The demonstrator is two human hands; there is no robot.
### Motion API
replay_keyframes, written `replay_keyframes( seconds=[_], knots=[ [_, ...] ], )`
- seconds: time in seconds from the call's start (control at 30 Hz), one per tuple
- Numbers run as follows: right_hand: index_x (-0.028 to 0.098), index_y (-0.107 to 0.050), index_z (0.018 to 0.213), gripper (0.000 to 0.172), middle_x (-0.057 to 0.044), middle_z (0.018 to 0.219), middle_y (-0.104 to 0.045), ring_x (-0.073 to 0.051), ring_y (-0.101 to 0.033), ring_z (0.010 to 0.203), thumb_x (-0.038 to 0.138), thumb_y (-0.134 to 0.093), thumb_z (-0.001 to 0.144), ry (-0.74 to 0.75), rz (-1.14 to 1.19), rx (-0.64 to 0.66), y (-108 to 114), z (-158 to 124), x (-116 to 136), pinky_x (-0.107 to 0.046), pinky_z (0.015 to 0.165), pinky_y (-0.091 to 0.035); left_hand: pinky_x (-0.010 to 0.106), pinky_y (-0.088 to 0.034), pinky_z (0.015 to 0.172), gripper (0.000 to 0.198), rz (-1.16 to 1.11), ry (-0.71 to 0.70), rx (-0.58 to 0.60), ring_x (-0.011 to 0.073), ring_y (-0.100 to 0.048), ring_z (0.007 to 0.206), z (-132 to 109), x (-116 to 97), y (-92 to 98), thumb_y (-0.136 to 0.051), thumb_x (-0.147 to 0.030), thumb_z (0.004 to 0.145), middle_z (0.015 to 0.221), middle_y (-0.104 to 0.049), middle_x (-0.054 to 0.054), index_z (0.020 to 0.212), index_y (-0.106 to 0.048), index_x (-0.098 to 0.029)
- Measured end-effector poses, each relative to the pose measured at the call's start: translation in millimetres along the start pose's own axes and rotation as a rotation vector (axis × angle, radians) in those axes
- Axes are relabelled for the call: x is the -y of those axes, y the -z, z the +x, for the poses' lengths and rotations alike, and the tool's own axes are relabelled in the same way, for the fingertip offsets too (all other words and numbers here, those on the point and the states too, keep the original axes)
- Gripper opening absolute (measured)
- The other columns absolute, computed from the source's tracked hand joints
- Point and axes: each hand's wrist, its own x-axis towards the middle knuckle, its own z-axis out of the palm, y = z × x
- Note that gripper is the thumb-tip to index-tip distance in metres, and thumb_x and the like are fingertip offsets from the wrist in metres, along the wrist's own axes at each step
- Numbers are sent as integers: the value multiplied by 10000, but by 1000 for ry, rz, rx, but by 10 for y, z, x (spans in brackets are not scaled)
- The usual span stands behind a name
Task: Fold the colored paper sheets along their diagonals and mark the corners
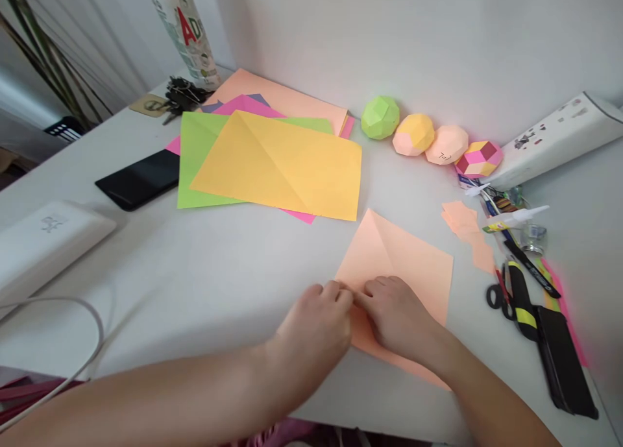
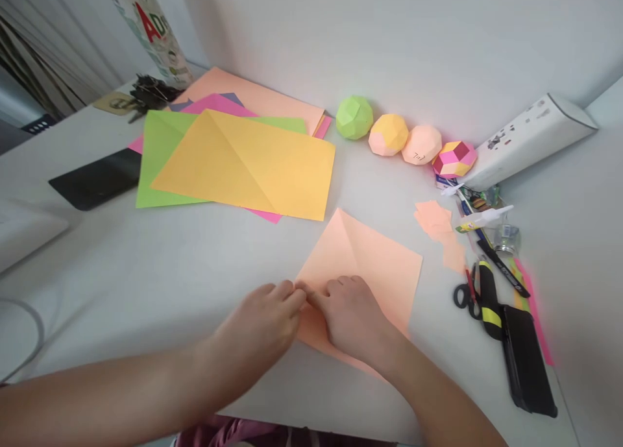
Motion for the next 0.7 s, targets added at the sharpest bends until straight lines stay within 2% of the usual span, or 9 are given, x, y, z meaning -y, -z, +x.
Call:
replay_keyframes(
  seconds=[0.1,0.17,0.23,0.3,0.43,0.6,0.7],
  knots=[
    [228,-431,1407,654,-16,696,-531,-153,-443,642,16,-455,789,9,-60,43,13,-3,3,-285,607,-288,332,-467,721,151,-169,53,-100,216,-532,904,-96,228,-75,-606,-33,744,930,-596,57,733,-636,-180],
    [228,-400,1429,668,-16,695,-525,-152,-436,635,13,-440,798,21,-84,55,19,-5,4,-284,606,-290,409,-456,863,127,-248,128,-219,264,-474,1096,-181,340,-152,-594,-95,817,1112,-572,57,740,-611,-194],
    [235,-393,1435,676,-9,680,-513,-148,-424,617,5,-426,799,13,-87,62,25,-6,5,-280,601,-296,513,-401,970,34,-283,176,-246,326,-360,1248,-254,408,-218,-603,-183,847,1272,-491,75,818,-608,-198],
    [238,-407,1427,674,-5,669,-507,-146,-423,614,-2,-420,797,-2,-83,56,33,-3,4,-275,602,-305,573,-330,1039,54,-318,177,-219,349,-269,1326,-298,437,-255,-586,-244,871,1354,-420,89,899,-600,-200],
    [245,-419,1420,666,-4,670,-516,-143,-436,617,7,-434,797,-7,-87,48,47,3,4,-265,593,-305,613,-231,1097,124,-370,169,-142,352,-186,1381,-316,435,-247,-534,-290,907,1420,-345,93,984,-580,-205],
    [246,-405,1427,646,-2,674,-526,-145,-471,636,18,-421,822,-8,-78,55,56,-2,6,-263,609,-323,622,-217,1097,201,-371,157,-115,362,-154,1398,-317,431,-231,-521,-272,910,1445,-319,99,1101,-570,-230],
    [249,-401,1428,639,-10,701,-557,-152,-499,667,17,-418,833,-6,-72,55,60,-4,6,-271,627,-339,614,-223,1097,341,-344,144,-128,361,-150,1404,-324,432,-247,-511,-262,914,1458,-307,102,1255,-513,-270]
  ],
)
